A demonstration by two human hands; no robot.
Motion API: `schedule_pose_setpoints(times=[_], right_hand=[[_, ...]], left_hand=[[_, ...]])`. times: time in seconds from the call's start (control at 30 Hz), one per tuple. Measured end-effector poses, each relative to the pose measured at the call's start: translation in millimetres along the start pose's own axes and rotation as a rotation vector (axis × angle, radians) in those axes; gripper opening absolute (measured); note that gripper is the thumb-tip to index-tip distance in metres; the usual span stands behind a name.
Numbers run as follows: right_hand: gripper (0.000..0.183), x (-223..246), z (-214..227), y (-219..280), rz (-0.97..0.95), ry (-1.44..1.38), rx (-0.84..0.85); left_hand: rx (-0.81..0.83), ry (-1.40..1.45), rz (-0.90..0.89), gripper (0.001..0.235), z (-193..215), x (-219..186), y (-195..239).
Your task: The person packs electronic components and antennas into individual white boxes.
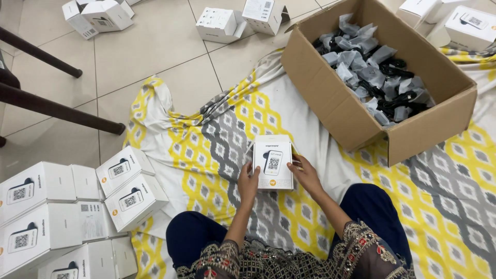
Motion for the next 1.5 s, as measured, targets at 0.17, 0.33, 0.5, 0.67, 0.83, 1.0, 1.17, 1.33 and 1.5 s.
schedule_pose_setpoints(times=[0.17, 0.33, 0.5, 0.67, 0.83, 1.0, 1.17, 1.33, 1.5], right_hand=[[0.069, 10, 7, -5, -0.03, -0.09, 0.07], [0.084, 2, 1, -16, -0.201, -0.135, 0.08], [0.093, 9, 2, -19, -0.078, -0.262, 0.097], [0.091, 44, 17, -5, 0.078, -0.286, 0.027], [0.078, 81, 31, 20, 0.302, -0.14, -0.072], [0.077, 93, 32, 30, 0.339, 0.084, -0.135], [0.079, 99, 44, 38, 0.427, 0.003, -0.174], [0.059, 98, 45, 40, 0.449, 0.222, -0.246], [0.042, 85, 50, 27, 0.341, 0.142, -0.244]], left_hand=[[0.082, -0.065, 0.065, 0.054, -14, -22, -64], [0.087, 0.154, 0.277, 0.05, -24, -26, -88], [0.033, 0.464, 0.08, 0.031, -31, -65, -86], [0.11, 0.569, 0.007, 0.029, -34, -85, -83], [0.132, 0.592, -0.024, 0.032, -23, -104, -75], [0.245, 0.597, -0.061, 0.048, -31, -97, -74], [0.326, 0.498, -0.048, 0.052, -40, -101, -56], [0.34, 0.471, 0.069, 0.054, -44, -103, -43], [0.442, 0.815, -0.045, 0.03, -52, -95, -56]])
Point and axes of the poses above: each hand's wrist, its own y-axis away from the middle knuckle, its own z-axis out of the back of the hand, x = y × z, the point moved 10 cm from there along -y, towards the middle knuckle, and after that the axes turned 11 degrees about x, right-handed, at the moved point
